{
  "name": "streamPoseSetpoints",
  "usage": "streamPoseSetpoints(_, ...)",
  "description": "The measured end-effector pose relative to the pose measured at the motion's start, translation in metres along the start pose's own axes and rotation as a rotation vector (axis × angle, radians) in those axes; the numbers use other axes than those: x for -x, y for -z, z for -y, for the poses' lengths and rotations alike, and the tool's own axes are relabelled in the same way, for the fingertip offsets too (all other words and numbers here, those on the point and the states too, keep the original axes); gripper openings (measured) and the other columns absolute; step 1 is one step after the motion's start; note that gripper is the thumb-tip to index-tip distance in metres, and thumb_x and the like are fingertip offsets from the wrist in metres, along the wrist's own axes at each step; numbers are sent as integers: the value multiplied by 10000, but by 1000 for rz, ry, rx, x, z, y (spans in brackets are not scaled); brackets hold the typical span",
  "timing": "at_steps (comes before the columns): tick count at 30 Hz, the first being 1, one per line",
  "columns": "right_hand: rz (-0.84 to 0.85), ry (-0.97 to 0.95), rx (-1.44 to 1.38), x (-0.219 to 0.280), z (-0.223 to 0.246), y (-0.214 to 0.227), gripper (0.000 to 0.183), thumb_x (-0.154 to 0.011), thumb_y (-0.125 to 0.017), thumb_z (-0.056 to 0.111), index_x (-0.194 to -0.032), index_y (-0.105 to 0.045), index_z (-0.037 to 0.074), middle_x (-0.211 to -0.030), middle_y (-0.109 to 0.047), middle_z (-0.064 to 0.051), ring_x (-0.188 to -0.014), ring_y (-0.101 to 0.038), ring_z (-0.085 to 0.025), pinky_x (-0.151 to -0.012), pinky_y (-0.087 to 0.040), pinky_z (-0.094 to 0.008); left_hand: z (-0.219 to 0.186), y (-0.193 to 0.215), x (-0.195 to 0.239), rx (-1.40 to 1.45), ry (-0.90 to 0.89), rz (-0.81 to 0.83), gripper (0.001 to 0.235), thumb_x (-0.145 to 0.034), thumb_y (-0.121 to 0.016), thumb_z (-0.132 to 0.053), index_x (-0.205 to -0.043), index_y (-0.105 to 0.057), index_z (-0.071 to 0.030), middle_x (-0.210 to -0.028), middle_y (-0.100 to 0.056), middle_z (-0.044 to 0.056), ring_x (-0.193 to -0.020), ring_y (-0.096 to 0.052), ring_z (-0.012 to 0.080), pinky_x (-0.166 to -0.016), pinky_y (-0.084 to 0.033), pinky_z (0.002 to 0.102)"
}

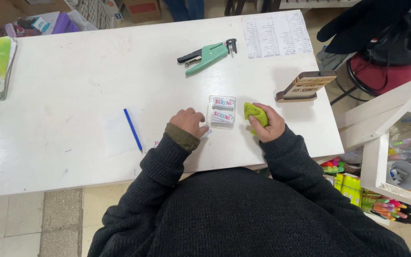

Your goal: Scraping labels off small containers using a scraper and a cloth.

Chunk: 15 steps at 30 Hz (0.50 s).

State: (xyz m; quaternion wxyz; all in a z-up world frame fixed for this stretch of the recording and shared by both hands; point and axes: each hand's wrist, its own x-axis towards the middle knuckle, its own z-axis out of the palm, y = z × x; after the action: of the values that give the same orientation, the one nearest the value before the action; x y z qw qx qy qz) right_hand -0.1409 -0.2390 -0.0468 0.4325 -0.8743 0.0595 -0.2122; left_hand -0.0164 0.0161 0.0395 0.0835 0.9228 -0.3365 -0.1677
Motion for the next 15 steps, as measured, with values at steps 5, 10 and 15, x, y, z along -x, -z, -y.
streamPoseSetpoints(5,26,86,10,2,-1,-5,407,-961,-702,181,-1299,-595,-18,-1050,-729,-196,-870,-748,-249,-741,-624,-335,11,-22,23,5,109,59,323,-879,-712,-326,-1064,-673,-64,-1013,-646,128,-942,-623,278,-830,-562,438)
streamPoseSetpoints(10,24,131,33,2,2,-4,404,-963,-700,173,-1301,-596,-23,-1060,-726,-201,-884,-746,-254,-750,-621,-340,18,-34,30,98,81,-47,203,-884,-679,-220,-1022,-668,-72,-996,-647,122,-922,-636,286,-821,-565,443)
streamPoseSetpoints(15,26,86,64,3,4,-3,404,-959,-702,199,-1288,-613,-17,-1041,-733,-201,-871,-748,-251,-742,-620,-342,11,-14,41,196,86,21,195,-936,-642,-224,-1072,-665,-86,-950,-737,116,-823,-711,278,-788,-587,424)
